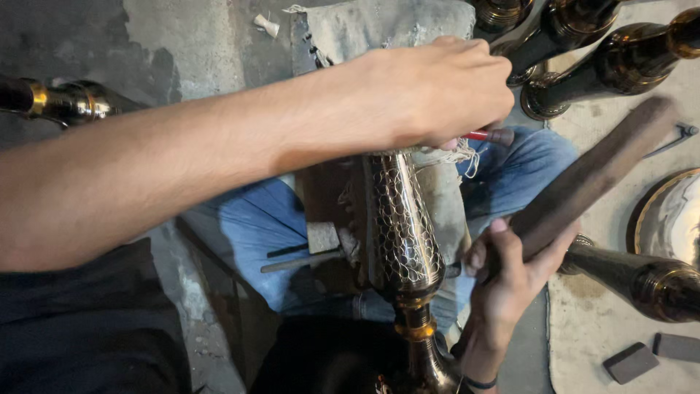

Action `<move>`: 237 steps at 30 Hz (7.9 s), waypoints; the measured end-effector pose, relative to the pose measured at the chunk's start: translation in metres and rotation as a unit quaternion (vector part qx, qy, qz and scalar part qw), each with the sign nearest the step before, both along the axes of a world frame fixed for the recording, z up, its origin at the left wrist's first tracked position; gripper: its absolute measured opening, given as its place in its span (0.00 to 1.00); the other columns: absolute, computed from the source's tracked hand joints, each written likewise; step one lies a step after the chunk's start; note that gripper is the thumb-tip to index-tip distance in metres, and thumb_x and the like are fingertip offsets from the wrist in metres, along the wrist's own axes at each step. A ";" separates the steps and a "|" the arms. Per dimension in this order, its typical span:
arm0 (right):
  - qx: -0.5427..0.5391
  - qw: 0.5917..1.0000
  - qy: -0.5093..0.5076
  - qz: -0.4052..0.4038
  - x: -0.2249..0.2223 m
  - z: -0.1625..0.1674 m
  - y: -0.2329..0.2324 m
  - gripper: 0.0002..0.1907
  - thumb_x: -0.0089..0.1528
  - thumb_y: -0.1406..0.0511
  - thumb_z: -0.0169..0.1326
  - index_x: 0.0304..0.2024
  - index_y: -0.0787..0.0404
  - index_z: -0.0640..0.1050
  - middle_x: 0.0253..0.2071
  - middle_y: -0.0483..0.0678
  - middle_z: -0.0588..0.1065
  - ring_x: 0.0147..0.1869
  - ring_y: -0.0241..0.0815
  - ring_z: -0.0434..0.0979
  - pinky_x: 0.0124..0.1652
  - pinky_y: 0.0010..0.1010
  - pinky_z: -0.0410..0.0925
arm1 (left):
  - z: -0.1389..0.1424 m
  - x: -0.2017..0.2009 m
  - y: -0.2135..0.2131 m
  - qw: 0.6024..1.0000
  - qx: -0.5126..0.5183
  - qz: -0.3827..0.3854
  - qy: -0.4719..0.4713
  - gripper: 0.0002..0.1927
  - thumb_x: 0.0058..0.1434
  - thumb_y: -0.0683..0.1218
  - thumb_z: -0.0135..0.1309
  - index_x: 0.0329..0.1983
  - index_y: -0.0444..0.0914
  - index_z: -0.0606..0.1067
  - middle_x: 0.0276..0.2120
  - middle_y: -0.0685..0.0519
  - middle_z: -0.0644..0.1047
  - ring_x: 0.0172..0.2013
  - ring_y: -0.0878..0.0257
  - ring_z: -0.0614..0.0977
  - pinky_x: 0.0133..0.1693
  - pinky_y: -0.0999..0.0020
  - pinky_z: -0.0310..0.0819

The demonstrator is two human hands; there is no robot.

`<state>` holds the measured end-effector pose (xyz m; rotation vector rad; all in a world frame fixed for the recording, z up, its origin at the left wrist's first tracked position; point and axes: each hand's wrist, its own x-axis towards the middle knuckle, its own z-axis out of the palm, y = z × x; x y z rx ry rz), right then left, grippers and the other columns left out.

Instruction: The person sits cross-legged on the floor with a brass vase held against a cloth-covered sandbag. They hold a chisel against the vase surface and strike it repeatedly with a wooden mallet, repositioning the chisel to work along the engraved pattern, and briefly lift and turn the vase before resuming hammering.

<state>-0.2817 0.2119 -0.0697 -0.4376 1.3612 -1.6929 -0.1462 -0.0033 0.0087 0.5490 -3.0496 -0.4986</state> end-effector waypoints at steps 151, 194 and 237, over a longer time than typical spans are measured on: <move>0.005 0.759 0.640 0.118 0.020 0.012 -0.027 0.36 0.57 0.77 0.64 0.67 0.67 0.66 0.39 0.56 0.74 0.44 0.41 0.74 0.47 0.32 0.70 | -0.013 0.121 0.004 0.967 -0.070 -0.034 0.241 0.11 0.61 0.33 0.56 0.45 0.36 0.76 0.31 0.51 0.83 0.30 0.57 0.86 0.28 0.66 0.79; -0.143 0.960 0.240 -0.015 0.015 -0.014 -0.023 0.27 0.67 0.76 0.59 0.63 0.62 0.62 0.38 0.48 0.68 0.28 0.44 0.71 0.32 0.34 0.70 | -0.021 0.151 0.004 0.953 -0.067 -0.060 0.288 0.20 0.65 0.33 0.51 0.59 0.39 0.78 0.41 0.50 0.83 0.33 0.57 0.86 0.35 0.63 0.82; -0.033 0.730 0.675 0.102 0.038 0.010 -0.034 0.15 0.52 0.76 0.55 0.41 0.72 0.70 0.30 0.56 0.64 0.35 0.42 0.64 0.40 0.32 0.65 | -0.011 0.161 0.018 0.963 -0.053 -0.043 0.259 0.14 0.63 0.35 0.56 0.50 0.41 0.80 0.32 0.51 0.83 0.31 0.57 0.85 0.33 0.61 0.81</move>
